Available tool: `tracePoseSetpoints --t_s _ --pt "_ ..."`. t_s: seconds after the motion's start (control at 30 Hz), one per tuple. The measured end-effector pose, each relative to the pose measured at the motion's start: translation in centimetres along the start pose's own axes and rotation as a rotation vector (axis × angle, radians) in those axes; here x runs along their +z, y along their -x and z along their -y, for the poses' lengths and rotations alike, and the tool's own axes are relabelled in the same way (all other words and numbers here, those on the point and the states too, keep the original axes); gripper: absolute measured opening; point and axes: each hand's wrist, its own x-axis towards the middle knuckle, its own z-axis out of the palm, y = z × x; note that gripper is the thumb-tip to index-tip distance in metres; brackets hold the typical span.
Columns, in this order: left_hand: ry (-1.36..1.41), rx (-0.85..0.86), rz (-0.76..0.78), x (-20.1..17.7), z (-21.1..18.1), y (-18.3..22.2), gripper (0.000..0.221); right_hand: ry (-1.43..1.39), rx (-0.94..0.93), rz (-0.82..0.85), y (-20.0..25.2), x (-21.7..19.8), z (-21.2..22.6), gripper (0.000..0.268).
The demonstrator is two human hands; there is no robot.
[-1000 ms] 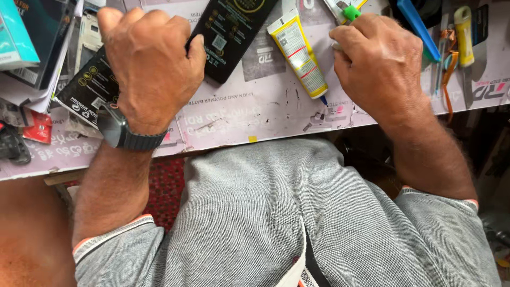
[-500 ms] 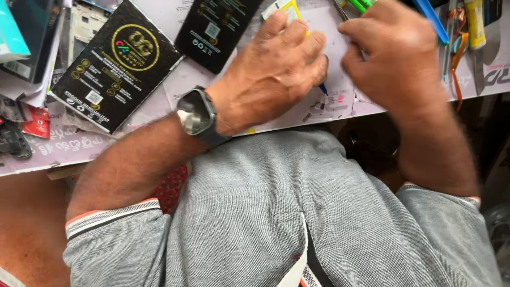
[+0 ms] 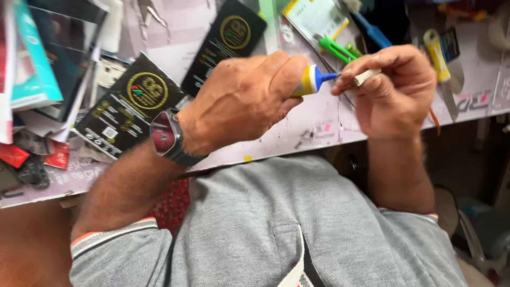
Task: The person assembles a mobile phone by hand, applying adhesive to the frame and connecting internal ribbon cables to the circuit board.
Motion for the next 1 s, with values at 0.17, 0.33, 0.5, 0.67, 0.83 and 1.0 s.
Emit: tracePoseSetpoints --t_s 0.17,0.33,0.5,0.67,0.83,1.0 --pt "0.023 -0.068 0.004 -1.8 0.5 1.7 0.052 -0.086 0.009 0.034 -1.2 2.4 -1.6 0.018" --pt "0.147 -0.093 0.009 -1.9 1.2 2.8 0.057 -0.104 0.03 0.06 -1.6 3.2 -3.1 0.018" --pt "0.215 -0.107 -0.009 -1.5 1.6 3.2 0.058 -0.116 0.029 0.066 -1.8 3.6 -3.9 0.02" --pt "0.225 -0.132 -0.05 -0.8 2.2 3.5 0.055 -0.068 -0.03 0.034 -2.3 4.4 -4.0 0.02" --pt "0.583 -0.38 -0.233 0.4 1.9 4.2 0.034 0.802 -0.03 0.06 -3.1 6.0 -2.3 0.018" --pt "0.621 -0.448 -0.306 1.2 2.2 5.2 0.03 1.627 -0.24 0.473 -3.2 6.6 -2.9 0.017"
